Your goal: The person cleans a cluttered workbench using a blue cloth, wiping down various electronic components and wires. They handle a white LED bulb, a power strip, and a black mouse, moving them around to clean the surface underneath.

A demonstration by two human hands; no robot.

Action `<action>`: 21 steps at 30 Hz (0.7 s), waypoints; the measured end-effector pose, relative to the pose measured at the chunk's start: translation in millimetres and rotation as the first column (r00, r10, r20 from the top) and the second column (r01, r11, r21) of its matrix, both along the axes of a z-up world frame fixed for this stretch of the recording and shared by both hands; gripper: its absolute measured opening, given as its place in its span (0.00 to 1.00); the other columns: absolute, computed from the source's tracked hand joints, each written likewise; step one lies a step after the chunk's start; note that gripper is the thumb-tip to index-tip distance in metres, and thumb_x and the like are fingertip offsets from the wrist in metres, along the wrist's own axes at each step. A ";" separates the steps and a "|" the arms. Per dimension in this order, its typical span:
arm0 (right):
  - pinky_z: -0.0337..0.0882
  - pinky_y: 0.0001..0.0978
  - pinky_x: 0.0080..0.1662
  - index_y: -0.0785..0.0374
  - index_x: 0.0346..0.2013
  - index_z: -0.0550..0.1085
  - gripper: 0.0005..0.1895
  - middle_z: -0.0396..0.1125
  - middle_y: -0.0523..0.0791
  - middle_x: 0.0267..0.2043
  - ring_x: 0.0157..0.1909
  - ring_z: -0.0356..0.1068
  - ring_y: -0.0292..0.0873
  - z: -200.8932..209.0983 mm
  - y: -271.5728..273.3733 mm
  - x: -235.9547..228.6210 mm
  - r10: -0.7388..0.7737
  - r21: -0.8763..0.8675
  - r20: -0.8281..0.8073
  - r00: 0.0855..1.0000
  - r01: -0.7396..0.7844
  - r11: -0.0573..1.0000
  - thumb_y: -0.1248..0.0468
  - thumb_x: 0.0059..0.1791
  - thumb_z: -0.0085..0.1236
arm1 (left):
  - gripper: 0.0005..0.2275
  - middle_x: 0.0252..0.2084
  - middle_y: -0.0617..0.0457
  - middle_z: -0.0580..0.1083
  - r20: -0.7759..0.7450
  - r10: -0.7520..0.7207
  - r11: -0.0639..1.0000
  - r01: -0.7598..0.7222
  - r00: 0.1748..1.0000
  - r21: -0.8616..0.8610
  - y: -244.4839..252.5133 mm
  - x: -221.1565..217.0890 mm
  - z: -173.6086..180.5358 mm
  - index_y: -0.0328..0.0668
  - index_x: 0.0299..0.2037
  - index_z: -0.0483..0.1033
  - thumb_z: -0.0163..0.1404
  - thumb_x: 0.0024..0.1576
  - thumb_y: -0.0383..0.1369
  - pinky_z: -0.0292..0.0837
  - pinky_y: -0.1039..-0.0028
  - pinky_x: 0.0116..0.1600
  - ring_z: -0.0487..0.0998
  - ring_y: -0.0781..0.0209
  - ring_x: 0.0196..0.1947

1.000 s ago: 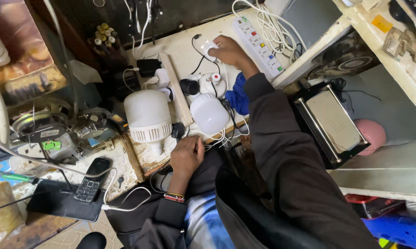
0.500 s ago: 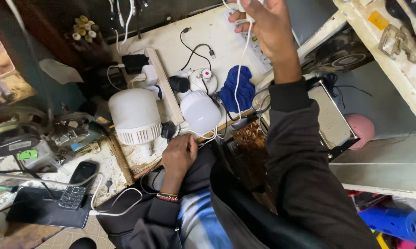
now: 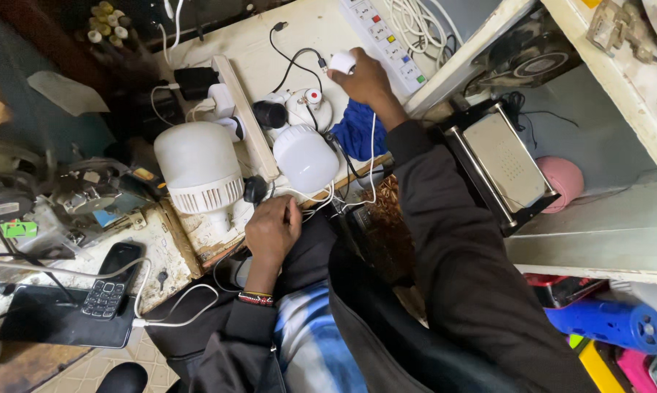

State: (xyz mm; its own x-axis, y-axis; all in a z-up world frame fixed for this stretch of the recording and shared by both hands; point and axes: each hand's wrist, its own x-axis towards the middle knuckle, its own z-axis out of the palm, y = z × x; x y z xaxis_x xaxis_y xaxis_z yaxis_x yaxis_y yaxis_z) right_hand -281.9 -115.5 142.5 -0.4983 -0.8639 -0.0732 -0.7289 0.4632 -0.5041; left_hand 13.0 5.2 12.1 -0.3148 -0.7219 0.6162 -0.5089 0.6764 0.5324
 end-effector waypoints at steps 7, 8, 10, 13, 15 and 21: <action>0.66 0.44 0.47 0.60 0.60 0.66 0.26 0.65 0.48 0.48 0.50 0.66 0.51 -19.8 24.8 -11.0 0.237 -0.143 -0.162 0.958 -0.261 0.955 0.50 0.53 0.56 | 0.05 0.32 0.56 0.77 0.011 0.008 1.000 -0.009 1.000 0.007 0.4 0.1 -2.7 0.47 0.36 0.79 0.50 0.62 0.32 0.71 0.67 0.34 0.78 0.54 0.31; 0.67 0.43 0.39 0.58 0.48 0.74 0.08 0.64 0.44 0.36 0.41 0.65 0.48 -23.8 32.3 -13.9 0.278 -0.318 -0.325 0.904 -0.382 0.868 0.62 0.55 0.59 | 0.05 0.32 0.56 0.78 0.001 0.006 1.000 -0.006 1.000 0.009 0.6 0.0 -1.7 0.46 0.35 0.79 0.50 0.62 0.32 0.71 0.69 0.35 0.78 0.54 0.31; 0.69 0.50 0.46 0.64 0.52 0.75 0.12 0.67 0.52 0.39 0.44 0.69 0.57 25.9 67.8 14.8 0.486 -0.180 -0.109 0.867 -0.498 0.848 0.70 0.54 0.52 | 0.05 0.27 0.56 0.74 0.002 0.045 0.998 -0.045 0.999 -0.048 -3.6 -3.6 -14.6 0.49 0.34 0.80 0.51 0.61 0.34 0.74 0.71 0.35 0.78 0.56 0.29; 0.71 0.58 0.49 0.68 0.59 0.73 0.21 0.69 0.61 0.41 0.45 0.73 0.67 37.8 100.1 34.7 0.652 -0.051 0.131 0.747 -0.652 0.757 0.76 0.51 0.50 | 0.06 0.22 0.57 0.71 0.004 0.082 0.991 -0.081 0.997 -0.103 -3.9 -3.7 -19.4 0.52 0.33 0.80 0.52 0.60 0.37 0.76 0.75 0.34 0.79 0.57 0.26; 0.71 0.58 0.46 0.67 0.63 0.71 0.27 0.69 0.62 0.41 0.44 0.73 0.68 14.6 109.1 34.7 0.672 -0.026 0.123 0.730 -0.674 0.738 0.75 0.48 0.54 | 0.06 0.22 0.57 0.71 0.003 0.076 0.992 -0.075 0.997 -0.101 -3.5 -4.4 -16.4 0.52 0.33 0.80 0.52 0.60 0.37 0.76 0.75 0.34 0.79 0.57 0.26; 0.75 0.47 0.45 0.61 0.55 0.78 0.14 0.73 0.53 0.35 0.41 0.76 0.62 -47.3 108.7 30.2 0.570 -0.266 -0.121 0.813 -0.579 0.770 0.67 0.54 0.59 | 0.06 0.23 0.54 0.72 0.004 0.065 0.992 -0.064 0.998 -0.108 -1.6 -1.7 -12.0 0.49 0.34 0.80 0.53 0.61 0.36 0.77 0.71 0.35 0.80 0.54 0.28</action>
State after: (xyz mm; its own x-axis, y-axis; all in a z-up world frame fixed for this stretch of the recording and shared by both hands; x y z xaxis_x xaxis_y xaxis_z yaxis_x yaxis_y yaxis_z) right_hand -251.7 -6.8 95.2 0.0997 -0.9703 0.2204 -0.8313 -0.2030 -0.5175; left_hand 11.2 3.6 0.1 -0.2750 -0.6703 0.6893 -0.5570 0.6954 0.4541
